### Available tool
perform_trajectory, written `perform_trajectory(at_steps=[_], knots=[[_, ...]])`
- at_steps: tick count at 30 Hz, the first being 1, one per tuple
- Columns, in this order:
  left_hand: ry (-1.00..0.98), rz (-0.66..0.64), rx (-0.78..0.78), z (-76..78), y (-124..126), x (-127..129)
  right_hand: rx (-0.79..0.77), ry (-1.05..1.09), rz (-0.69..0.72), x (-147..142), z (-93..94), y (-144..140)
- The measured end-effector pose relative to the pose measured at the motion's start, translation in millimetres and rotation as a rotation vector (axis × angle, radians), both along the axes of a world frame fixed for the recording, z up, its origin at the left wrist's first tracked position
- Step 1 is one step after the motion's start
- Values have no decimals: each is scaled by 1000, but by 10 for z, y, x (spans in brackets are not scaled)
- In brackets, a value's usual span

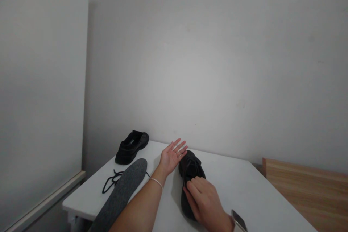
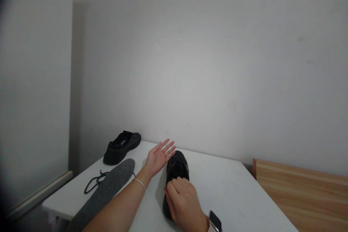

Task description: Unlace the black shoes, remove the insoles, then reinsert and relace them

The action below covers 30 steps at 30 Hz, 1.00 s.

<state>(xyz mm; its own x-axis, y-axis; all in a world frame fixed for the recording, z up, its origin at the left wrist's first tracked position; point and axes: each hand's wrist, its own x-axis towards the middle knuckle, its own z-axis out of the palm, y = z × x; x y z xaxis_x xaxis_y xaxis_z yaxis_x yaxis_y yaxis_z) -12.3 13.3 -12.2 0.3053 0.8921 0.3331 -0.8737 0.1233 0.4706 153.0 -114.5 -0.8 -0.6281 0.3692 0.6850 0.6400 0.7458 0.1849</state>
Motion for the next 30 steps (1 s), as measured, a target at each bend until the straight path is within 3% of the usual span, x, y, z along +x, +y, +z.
perform_trajectory(at_steps=[6, 14, 19, 22, 24, 26, 30], knots=[[34, 11, 11, 47, -24, 47, 9, -25, -17, -60, -113, 32], [119, 32, 35, 85, -85, 78, -93, 43, -76, -109, -77, -5], [114, 41, 41, 38, -48, 60, -140, 199, 24, 53, 293, 100], [69, 31, 18, 22, -26, 30, -105, 376, 29, 234, 584, 335], [28, 40, 4, 20, -15, -2, -99, 434, 38, 344, 684, 524], [-10, 61, -8, 21, -3, -38, -151, 446, 68, 416, 674, 683], [-54, 82, -16, 26, 7, -96, -312, 460, 157, 421, 462, 823]])
